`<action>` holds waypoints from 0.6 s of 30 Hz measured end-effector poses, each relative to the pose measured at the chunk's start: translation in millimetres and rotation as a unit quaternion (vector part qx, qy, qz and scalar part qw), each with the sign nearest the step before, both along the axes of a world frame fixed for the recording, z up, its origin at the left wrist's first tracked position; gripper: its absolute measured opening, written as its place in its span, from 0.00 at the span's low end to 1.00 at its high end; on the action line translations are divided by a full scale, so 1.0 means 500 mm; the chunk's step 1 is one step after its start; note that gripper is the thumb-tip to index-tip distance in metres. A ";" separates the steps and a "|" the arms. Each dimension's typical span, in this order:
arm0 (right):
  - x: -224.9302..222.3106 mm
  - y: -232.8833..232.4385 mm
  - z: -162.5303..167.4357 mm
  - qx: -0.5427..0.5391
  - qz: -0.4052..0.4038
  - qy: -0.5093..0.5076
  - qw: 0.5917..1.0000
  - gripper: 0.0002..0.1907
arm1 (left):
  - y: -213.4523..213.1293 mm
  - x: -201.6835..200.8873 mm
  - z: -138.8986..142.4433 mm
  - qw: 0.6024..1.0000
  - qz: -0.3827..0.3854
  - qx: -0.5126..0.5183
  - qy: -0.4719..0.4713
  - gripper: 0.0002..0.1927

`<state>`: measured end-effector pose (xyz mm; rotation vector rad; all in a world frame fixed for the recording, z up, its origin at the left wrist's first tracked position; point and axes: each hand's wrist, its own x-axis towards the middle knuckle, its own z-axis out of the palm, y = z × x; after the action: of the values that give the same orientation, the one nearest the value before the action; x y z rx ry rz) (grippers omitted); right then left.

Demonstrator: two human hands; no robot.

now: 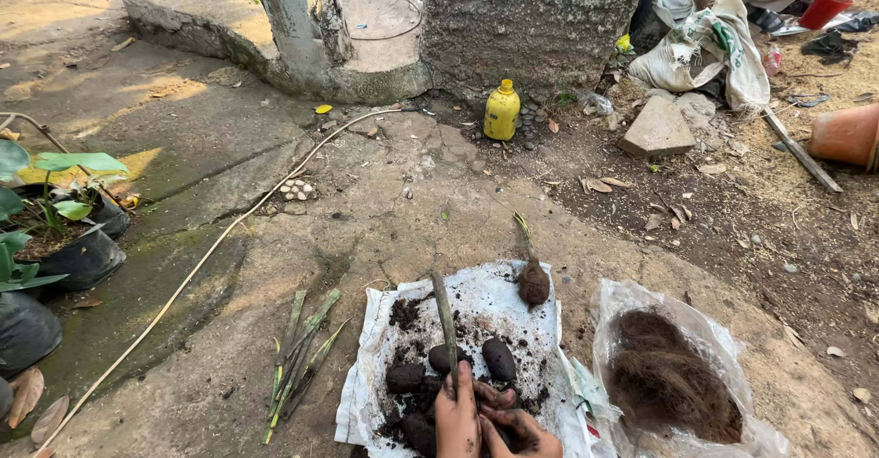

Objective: The person wraps plant roots with fibrous material and dark soil, shaping the material around the base of each plant. They handle multiple plants one at a time, compressing the material to form a compact root ball.

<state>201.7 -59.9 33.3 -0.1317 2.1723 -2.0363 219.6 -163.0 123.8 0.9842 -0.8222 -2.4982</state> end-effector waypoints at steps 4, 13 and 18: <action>0.012 0.008 0.018 0.053 0.056 0.205 0.976 0.12 | 0.008 0.002 0.008 1.000 0.017 -0.009 -0.015 0.23; -0.004 -0.011 0.027 0.039 0.210 0.389 0.896 0.14 | -0.026 0.008 0.006 0.992 0.095 0.078 -0.008 0.29; -0.039 -0.046 0.024 -0.030 0.269 0.337 0.902 0.13 | -0.036 0.011 -0.023 0.994 0.091 0.003 -0.053 0.33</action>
<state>182.0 -82.6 45.4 -1.4582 2.0293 -1.8703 225.3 -181.1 112.4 1.1489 -0.7203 -2.3131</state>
